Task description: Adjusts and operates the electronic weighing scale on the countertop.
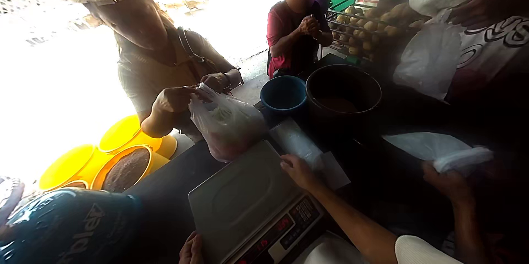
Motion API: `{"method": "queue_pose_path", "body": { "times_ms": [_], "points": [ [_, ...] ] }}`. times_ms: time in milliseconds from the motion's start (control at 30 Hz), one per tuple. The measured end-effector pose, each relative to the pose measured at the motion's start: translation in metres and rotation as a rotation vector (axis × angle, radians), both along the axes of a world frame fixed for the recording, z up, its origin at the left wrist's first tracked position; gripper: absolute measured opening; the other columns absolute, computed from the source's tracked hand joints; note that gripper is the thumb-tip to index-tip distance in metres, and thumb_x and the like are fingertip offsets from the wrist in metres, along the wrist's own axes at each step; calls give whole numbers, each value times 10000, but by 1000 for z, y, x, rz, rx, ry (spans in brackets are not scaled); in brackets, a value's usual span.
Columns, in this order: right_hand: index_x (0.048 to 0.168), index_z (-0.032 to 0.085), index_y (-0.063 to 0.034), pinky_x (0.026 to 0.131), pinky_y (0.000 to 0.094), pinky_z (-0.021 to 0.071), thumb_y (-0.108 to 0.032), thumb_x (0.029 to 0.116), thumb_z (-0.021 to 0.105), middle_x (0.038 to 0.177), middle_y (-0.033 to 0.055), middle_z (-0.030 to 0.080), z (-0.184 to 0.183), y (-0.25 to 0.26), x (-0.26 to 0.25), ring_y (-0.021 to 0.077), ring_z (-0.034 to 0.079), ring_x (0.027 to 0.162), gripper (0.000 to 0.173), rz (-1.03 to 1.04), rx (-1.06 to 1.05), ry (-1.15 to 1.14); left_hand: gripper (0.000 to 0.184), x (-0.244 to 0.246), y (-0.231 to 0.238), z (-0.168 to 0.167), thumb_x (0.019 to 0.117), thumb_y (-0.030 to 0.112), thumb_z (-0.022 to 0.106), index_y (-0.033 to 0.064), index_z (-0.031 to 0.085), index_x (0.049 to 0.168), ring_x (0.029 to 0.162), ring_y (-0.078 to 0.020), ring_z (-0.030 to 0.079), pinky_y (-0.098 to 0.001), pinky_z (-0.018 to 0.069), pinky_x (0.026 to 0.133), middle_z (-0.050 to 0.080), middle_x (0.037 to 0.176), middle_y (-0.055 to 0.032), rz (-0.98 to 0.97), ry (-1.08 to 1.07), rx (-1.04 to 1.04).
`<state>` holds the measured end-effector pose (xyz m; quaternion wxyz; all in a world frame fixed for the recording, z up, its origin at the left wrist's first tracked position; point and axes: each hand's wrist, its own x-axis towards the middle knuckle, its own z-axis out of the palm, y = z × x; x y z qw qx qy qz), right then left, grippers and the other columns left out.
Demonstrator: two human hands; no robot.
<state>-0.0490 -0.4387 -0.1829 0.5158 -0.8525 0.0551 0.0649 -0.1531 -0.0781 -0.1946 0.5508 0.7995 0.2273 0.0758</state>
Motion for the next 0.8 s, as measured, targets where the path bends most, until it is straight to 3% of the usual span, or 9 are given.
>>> {"method": "queue_pose_path", "body": {
  "times_ms": [467, 800],
  "points": [
    [1337, 656, -37, 1011, 403, 509, -261, 1051, 538, 1206, 179, 671, -5, 4, -2, 261, 654, 1108, 382, -23, -9, -48, 419, -2, 0, -1, 1078, 273, 407, -92, 588, 1178, 1158, -179, 585, -365, 485, 985, 559, 1354, -222, 19, 11, 26],
    [1327, 664, -35, 998, 390, 515, -247, 1050, 540, 1194, 170, 669, -8, 5, -5, 251, 652, 1099, 370, -42, -1, -75, 401, -2, 0, -1, 1074, 259, 418, -91, 587, 1175, 1108, -139, 596, -333, 497, 958, 583, 1299, -199, 10, -7, 12]
  ]
}}
